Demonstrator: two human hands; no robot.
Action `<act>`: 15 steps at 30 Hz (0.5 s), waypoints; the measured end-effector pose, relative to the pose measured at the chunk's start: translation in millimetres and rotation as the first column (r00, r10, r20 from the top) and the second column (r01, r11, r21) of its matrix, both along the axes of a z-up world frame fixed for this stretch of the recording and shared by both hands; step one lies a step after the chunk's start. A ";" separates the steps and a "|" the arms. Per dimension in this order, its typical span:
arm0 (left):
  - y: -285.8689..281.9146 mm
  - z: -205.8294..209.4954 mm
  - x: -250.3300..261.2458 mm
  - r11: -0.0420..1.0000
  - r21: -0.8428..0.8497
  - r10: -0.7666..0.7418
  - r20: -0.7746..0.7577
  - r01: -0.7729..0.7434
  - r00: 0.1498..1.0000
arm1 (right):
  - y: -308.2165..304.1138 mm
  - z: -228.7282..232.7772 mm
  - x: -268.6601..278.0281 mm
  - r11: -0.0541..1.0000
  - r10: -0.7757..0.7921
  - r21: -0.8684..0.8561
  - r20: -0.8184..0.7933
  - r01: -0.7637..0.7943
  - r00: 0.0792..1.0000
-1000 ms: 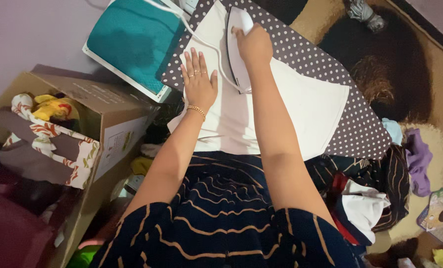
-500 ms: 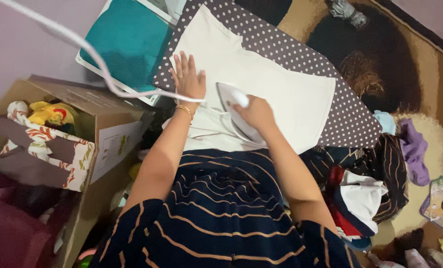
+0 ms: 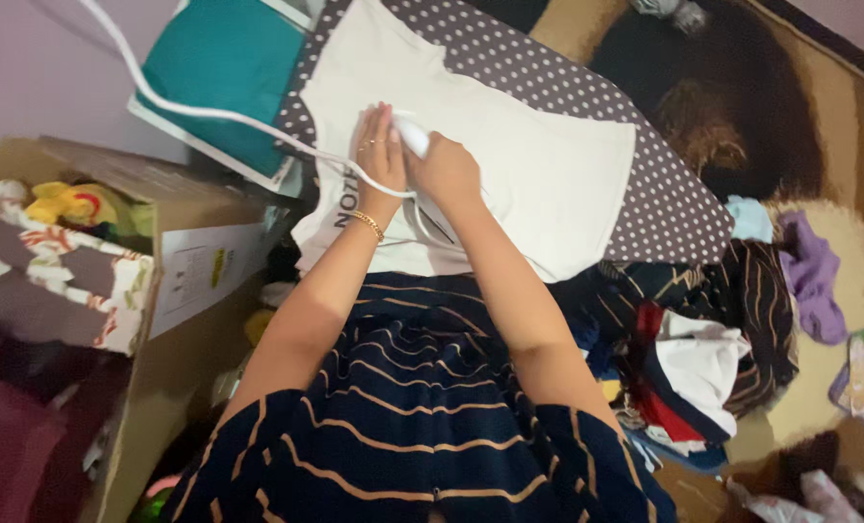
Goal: The person irons a white t-shirt on a small ironing board, smoothing the fabric and moving the iron across the surface. They then flip the shirt to iron the other side and proceed to iron a red and white t-shirt.
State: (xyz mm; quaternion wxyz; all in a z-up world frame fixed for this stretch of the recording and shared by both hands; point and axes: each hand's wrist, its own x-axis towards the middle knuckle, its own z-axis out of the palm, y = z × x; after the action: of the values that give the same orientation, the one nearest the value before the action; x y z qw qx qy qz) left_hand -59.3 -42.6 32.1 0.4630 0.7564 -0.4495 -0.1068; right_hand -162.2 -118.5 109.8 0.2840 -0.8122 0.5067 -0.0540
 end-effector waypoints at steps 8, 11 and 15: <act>-11.2 -28.5 -35.1 0.933 0.332 -0.261 0.362 0.138 0.895 | -47.6 -5.2 -119.1 0.962 -0.271 -0.052 -0.098 0.267 0.958; -8.3 -29.6 -37.3 0.921 0.372 -0.275 0.404 0.118 0.873 | -74.9 -15.8 -126.0 0.941 -0.329 -0.099 -0.054 0.323 0.943; -11.1 -24.8 -38.0 0.915 0.389 -0.282 0.432 0.105 0.857 | -110.4 -24.1 -123.6 0.905 -0.399 -0.149 0.022 0.397 0.917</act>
State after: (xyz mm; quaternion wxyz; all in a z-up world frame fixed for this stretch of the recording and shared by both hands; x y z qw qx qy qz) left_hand -97.3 -53.7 7.3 0.1809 0.7796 -0.5981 -0.0419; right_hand -285.8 -228.9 85.7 0.2027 -0.7111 0.6574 -0.1453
